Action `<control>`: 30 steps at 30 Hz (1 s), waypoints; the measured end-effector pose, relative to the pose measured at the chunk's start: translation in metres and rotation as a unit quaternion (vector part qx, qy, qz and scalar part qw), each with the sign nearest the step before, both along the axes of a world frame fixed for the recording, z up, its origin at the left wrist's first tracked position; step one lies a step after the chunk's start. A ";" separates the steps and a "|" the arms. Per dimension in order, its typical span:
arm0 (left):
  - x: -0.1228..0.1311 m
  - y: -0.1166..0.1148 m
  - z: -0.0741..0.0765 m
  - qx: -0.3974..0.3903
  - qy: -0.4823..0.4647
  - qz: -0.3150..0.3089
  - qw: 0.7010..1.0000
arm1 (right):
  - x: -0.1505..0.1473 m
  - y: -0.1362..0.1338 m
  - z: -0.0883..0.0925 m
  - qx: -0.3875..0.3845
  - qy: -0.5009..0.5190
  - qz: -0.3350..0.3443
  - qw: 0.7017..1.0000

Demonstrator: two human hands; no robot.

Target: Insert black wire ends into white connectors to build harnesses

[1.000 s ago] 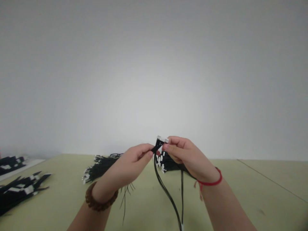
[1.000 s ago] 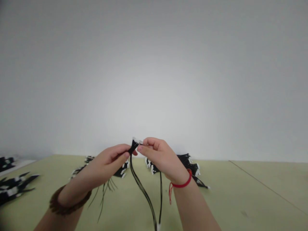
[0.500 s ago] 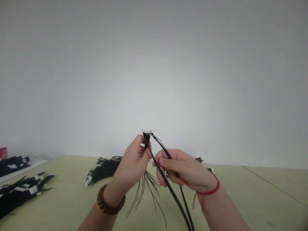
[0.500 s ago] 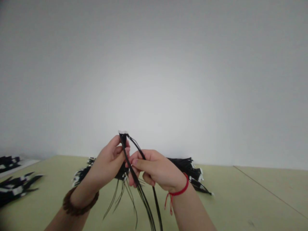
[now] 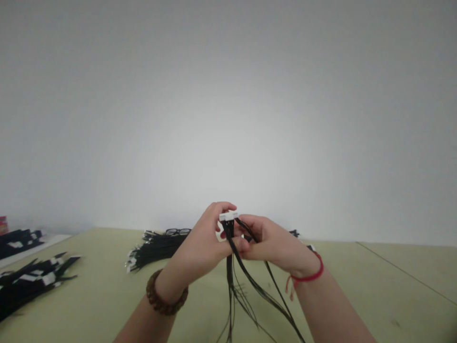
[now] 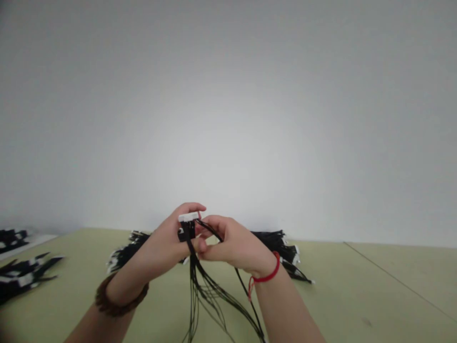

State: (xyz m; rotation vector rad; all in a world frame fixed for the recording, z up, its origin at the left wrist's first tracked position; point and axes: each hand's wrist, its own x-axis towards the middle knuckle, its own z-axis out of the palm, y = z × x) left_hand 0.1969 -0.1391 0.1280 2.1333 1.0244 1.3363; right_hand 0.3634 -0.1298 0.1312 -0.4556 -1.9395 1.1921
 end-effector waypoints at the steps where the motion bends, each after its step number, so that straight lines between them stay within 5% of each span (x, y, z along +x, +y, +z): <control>1: 0.000 0.000 0.000 -0.014 -0.015 -0.014 1.000 | 0.000 0.000 -0.001 0.000 -0.010 0.022 1.000; 8: -0.002 0.004 0.001 -0.116 -0.076 -0.165 0.977 | -0.006 -0.003 -0.003 0.001 -0.006 0.045 0.999; 11: -0.005 0.002 0.003 -0.113 -0.067 -0.272 0.953 | -0.005 -0.007 0.000 0.000 -0.017 0.035 0.999; 14: -0.005 -0.002 0.006 -0.096 -0.086 -0.300 0.945 | -0.003 -0.010 0.002 0.001 -0.023 0.017 1.000; 20: 0.001 -0.005 0.007 -0.099 -0.115 -0.219 0.964 | -0.002 -0.005 0.000 0.011 -0.062 -0.068 0.996; 30: 0.001 0.003 0.001 0.042 -0.063 0.054 0.996 | -0.005 0.003 -0.006 0.027 -0.099 -0.136 0.985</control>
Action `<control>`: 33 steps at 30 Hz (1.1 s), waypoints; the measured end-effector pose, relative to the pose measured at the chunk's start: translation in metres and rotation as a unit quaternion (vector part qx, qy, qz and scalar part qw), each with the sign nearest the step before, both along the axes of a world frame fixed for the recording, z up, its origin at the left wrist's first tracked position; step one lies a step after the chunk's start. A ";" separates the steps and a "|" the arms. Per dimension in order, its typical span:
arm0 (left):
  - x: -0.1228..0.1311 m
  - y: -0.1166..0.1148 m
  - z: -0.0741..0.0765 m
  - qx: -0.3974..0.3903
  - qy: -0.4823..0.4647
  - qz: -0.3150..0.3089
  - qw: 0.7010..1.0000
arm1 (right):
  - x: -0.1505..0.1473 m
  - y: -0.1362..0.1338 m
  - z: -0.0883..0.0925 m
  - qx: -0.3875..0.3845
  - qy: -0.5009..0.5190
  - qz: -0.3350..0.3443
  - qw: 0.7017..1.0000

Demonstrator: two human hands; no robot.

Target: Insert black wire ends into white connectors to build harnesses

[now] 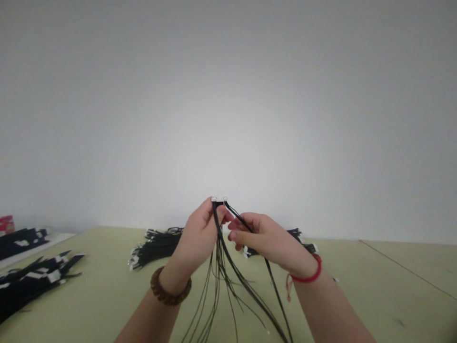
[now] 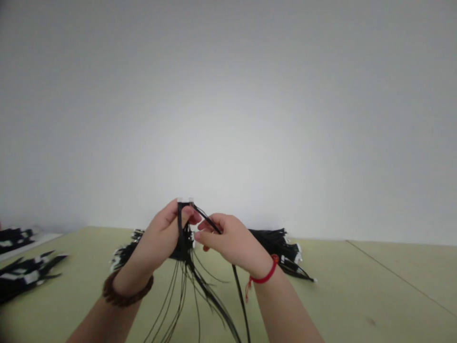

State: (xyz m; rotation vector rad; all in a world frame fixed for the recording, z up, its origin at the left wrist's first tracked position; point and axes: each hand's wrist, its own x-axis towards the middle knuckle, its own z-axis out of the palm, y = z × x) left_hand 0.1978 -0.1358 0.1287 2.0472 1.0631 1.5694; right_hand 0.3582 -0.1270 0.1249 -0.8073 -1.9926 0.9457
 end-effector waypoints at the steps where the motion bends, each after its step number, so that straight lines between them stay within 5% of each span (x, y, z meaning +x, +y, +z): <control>1: -0.002 0.001 0.000 0.029 0.011 0.049 0.998 | 0.002 0.001 0.000 -0.005 -0.011 0.007 1.000; 8: -0.051 0.021 0.009 0.128 0.014 0.331 0.935 | 0.039 0.004 0.000 -0.019 -0.084 0.081 0.993; 15: -0.095 0.034 0.010 0.106 -0.008 0.390 0.915 | 0.047 -0.010 0.009 -0.014 -0.060 0.079 0.995; 21: -0.085 0.031 0.011 0.087 -0.010 0.321 0.943 | 0.043 -0.014 0.015 0.016 -0.026 -0.016 0.999; 26: -0.040 0.012 0.009 0.021 0.032 0.114 0.993 | 0.036 -0.006 0.011 0.096 0.071 -0.076 0.990; 33: 0.008 -0.014 -0.005 -0.037 0.064 -0.083 0.994 | 0.025 -0.022 0.014 0.115 0.083 -0.029 0.990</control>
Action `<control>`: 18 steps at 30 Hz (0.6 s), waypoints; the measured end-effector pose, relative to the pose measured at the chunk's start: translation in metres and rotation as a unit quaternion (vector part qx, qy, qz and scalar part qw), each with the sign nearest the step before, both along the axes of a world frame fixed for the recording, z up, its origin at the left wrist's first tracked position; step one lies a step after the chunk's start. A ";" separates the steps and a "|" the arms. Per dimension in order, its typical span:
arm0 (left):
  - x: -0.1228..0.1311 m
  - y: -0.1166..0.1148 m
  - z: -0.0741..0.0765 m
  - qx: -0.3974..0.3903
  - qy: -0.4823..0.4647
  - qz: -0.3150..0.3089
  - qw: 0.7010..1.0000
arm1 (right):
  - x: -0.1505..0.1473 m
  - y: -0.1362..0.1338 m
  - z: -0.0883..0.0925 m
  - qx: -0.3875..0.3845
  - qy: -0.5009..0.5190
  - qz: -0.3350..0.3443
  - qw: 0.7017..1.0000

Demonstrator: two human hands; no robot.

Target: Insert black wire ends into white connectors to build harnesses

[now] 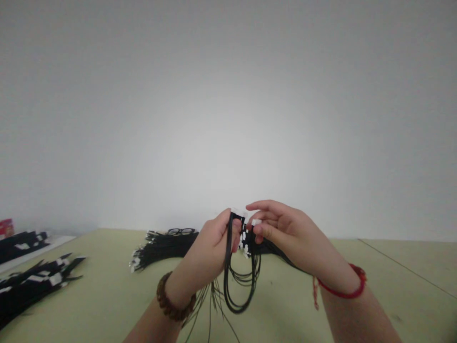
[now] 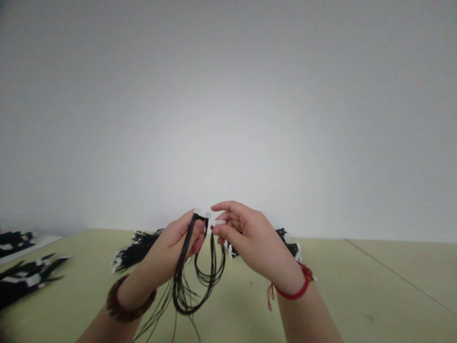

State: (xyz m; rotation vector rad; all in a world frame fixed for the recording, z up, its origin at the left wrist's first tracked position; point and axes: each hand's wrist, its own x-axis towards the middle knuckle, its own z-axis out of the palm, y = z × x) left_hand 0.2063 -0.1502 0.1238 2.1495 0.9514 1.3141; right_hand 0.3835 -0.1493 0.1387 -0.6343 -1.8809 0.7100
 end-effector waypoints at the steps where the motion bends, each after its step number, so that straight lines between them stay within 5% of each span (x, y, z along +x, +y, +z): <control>1: 0.002 -0.002 0.000 -0.004 -0.003 -0.012 1.000 | -0.001 -0.002 0.001 0.003 -0.003 -0.011 1.000; 10: 0.006 -0.013 0.006 0.019 0.049 -0.008 0.999 | -0.002 -0.008 0.004 0.074 -0.041 -0.128 0.988; 18: 0.002 -0.014 0.010 -0.033 0.064 -0.066 0.995 | -0.005 -0.005 -0.001 0.000 -0.022 -0.027 0.999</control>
